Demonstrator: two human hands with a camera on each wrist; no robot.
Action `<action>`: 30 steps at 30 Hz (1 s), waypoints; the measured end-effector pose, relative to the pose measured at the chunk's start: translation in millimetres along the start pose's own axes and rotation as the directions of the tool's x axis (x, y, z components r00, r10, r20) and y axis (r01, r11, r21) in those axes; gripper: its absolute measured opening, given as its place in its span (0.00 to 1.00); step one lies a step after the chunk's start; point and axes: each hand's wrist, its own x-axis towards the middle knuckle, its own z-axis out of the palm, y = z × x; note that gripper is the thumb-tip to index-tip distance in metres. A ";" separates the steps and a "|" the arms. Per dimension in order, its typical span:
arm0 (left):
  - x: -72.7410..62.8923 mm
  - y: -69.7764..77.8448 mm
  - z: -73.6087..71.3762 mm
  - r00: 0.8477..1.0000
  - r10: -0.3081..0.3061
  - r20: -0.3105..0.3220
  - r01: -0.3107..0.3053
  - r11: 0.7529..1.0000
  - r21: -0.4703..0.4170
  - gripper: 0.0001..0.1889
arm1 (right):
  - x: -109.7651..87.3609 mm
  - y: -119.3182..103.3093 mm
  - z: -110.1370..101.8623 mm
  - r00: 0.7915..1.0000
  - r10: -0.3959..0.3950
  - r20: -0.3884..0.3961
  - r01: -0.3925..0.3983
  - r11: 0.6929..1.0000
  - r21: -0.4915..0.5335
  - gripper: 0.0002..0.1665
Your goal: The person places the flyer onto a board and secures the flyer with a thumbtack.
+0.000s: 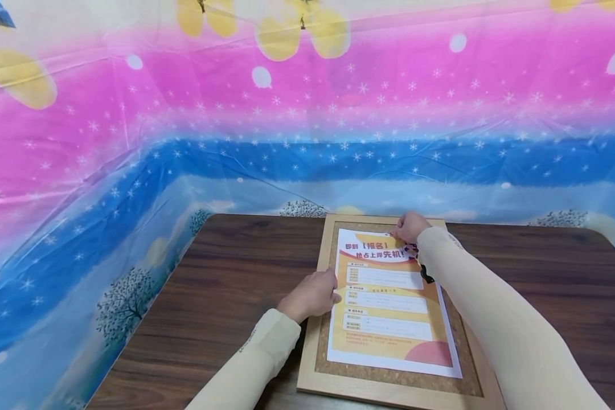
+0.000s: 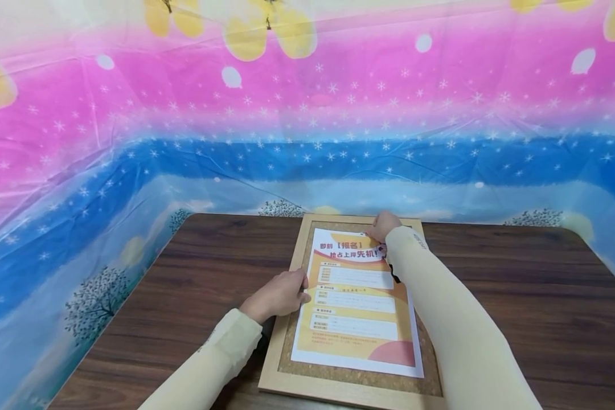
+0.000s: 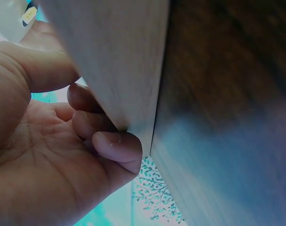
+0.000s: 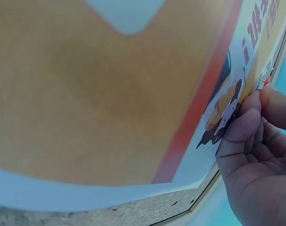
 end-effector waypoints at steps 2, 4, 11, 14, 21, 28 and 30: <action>0.1 -0.3 -0.4 1.000 -0.002 0.000 0.002 1.000 0.000 0.08 | 0.2 -1.4 -0.2 1.000 -0.006 -0.001 0.006 1.000 -0.018 0.12; 0.3 -0.9 -1.0 1.000 -0.004 0.001 0.004 1.000 0.002 0.08 | 0.3 -3.2 -0.5 1.000 -0.014 0.001 0.014 0.999 -0.029 0.12; 0.8 -2.3 -1.7 1.000 -0.005 0.001 0.005 1.000 0.003 0.08 | -2.8 -10.6 -0.8 1.000 -0.013 -0.003 0.012 0.998 -0.055 0.13; 0.5 -2.2 -1.6 1.000 -0.009 0.003 0.009 1.000 -0.005 0.08 | -3.3 -11.5 -0.3 1.000 -0.020 -0.004 0.020 0.998 -0.062 0.13; 0.6 -0.9 -1.2 1.000 -0.012 0.009 0.012 1.000 -0.004 0.07 | -5.8 -9.6 -0.7 1.000 -0.022 -0.013 0.021 0.997 -0.078 0.15; 0.6 -1.0 -0.5 1.000 -0.014 0.016 0.015 1.000 -0.016 0.07 | -7.0 -8.8 0.0 0.999 -0.036 -0.022 0.034 0.997 -0.071 0.15; 0.8 -1.5 0.0 1.000 -0.017 0.017 0.017 1.000 -0.018 0.06 | -7.1 -7.6 2.1 0.998 -0.047 -0.031 0.045 0.997 -0.062 0.15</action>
